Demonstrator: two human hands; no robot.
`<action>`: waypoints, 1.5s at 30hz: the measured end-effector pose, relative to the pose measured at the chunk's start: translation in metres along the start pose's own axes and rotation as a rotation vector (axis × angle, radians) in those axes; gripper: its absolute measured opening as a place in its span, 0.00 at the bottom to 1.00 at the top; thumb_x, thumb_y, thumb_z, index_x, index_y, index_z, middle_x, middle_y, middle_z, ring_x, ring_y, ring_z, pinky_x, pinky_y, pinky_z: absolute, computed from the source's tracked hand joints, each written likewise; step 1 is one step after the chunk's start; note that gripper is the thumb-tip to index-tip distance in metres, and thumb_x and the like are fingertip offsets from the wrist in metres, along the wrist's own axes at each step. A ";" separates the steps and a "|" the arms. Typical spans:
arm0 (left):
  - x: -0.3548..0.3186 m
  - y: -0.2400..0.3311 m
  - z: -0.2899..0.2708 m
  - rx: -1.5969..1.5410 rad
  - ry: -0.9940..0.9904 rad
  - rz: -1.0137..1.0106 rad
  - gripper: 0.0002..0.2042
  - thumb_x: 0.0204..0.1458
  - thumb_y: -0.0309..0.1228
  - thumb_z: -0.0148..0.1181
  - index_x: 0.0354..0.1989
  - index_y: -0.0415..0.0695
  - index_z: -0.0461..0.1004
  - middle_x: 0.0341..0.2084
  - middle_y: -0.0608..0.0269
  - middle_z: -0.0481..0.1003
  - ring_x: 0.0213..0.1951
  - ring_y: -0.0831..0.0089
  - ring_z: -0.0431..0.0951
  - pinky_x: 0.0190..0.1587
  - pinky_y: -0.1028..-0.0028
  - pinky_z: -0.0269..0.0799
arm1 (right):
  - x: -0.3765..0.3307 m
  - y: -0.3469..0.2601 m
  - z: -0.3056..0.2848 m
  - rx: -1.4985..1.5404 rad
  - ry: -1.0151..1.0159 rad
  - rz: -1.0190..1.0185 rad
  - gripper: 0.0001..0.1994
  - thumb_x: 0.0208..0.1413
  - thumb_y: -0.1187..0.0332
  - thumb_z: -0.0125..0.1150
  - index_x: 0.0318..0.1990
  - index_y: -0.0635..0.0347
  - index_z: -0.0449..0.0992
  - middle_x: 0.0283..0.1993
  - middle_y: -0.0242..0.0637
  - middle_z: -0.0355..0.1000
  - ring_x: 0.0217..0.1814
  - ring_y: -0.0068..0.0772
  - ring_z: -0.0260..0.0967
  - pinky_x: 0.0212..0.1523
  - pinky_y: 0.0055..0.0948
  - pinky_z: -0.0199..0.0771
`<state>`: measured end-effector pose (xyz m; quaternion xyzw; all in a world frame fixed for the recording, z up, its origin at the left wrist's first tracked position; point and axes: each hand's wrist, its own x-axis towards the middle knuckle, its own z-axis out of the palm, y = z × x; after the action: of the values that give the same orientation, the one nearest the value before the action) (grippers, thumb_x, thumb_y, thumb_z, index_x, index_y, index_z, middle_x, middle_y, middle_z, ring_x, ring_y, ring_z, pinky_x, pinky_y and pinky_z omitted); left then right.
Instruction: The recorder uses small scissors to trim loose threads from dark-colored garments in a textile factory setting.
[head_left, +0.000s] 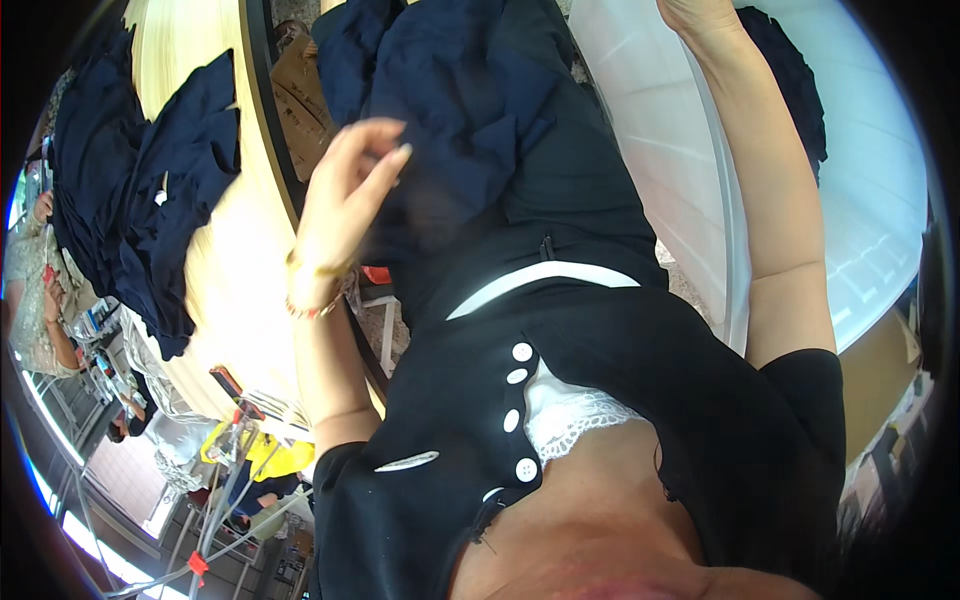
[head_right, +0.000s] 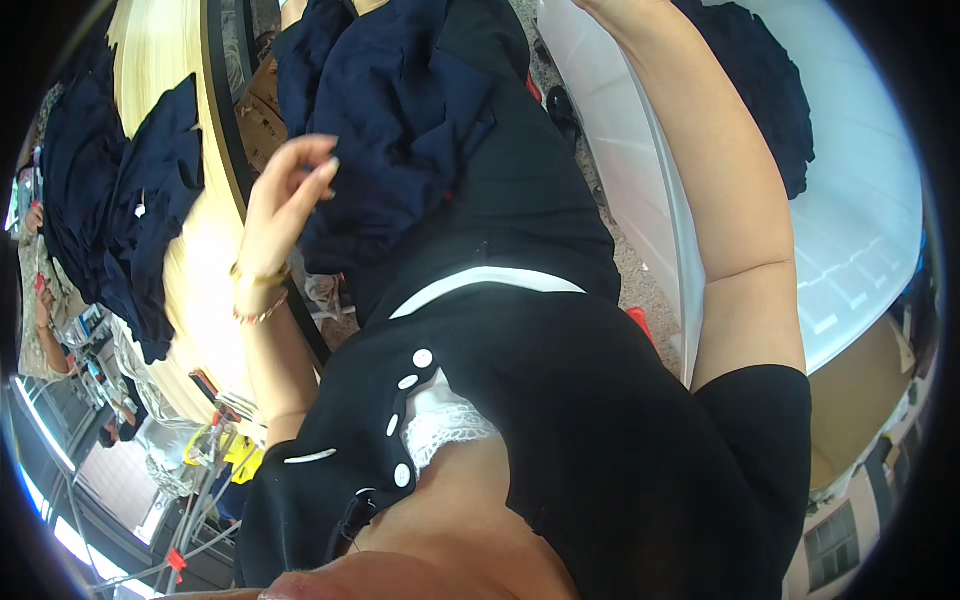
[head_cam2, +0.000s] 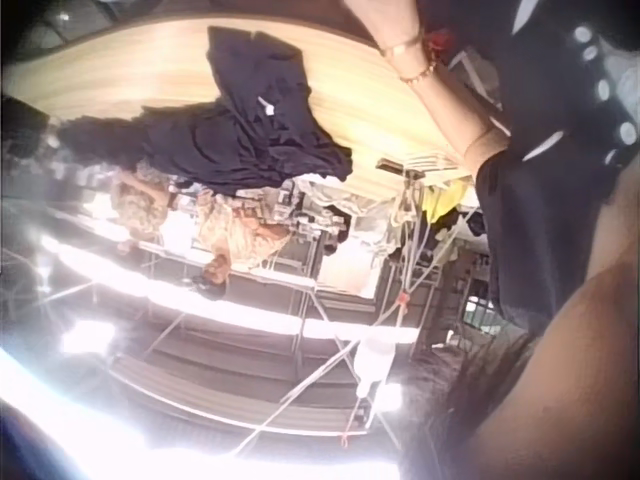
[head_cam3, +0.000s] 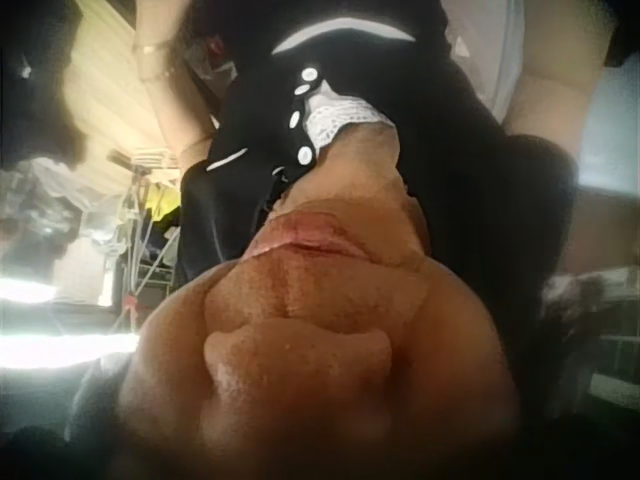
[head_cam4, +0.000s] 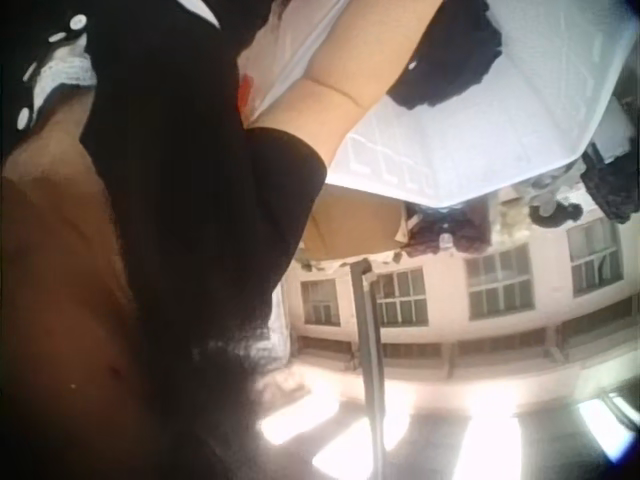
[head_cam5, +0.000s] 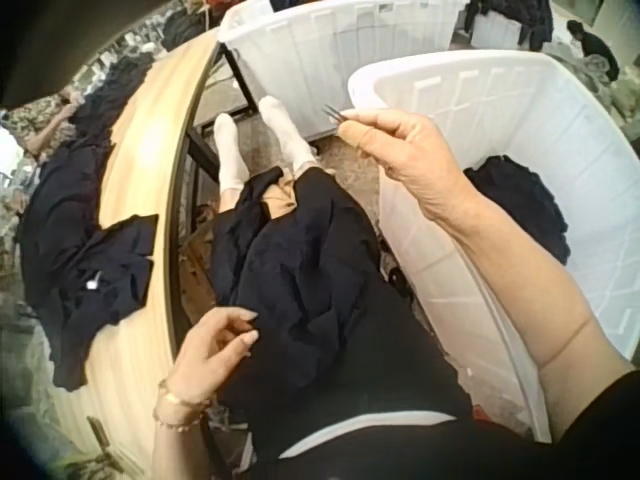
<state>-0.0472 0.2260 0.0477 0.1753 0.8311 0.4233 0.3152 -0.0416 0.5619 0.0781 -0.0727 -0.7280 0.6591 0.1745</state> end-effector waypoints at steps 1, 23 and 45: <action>0.012 0.014 0.016 0.186 0.060 0.105 0.18 0.53 0.33 0.62 0.51 0.41 0.72 0.43 0.58 0.72 0.32 0.73 0.75 0.38 0.73 0.72 | 0.001 0.013 -0.007 0.008 -0.047 -0.042 0.14 0.57 0.65 0.63 0.46 0.63 0.79 0.33 0.25 0.74 0.32 0.14 0.66 0.32 0.17 0.63; -0.058 -0.055 -0.057 -0.686 0.974 0.266 0.05 0.59 0.27 0.57 0.40 0.43 0.76 0.31 0.75 0.76 0.31 0.89 0.71 0.32 0.88 0.63 | -0.034 0.015 0.033 -0.298 -0.634 0.336 0.09 0.52 0.71 0.67 0.25 0.62 0.74 0.20 0.18 0.62 0.25 0.13 0.56 0.24 0.20 0.57; 0.007 0.031 0.059 -0.968 0.115 0.209 0.11 0.55 0.27 0.61 0.45 0.37 0.78 0.37 0.66 0.80 0.40 0.82 0.77 0.47 0.83 0.68 | -0.094 -0.059 -0.047 -0.685 -0.457 0.106 0.09 0.45 0.75 0.68 0.35 0.61 0.76 0.20 0.21 0.57 0.23 0.12 0.50 0.24 0.18 0.48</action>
<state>-0.0116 0.2830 0.0443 0.0677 0.5331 0.7990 0.2697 0.0693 0.5674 0.1250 -0.0160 -0.9204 0.3859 -0.0600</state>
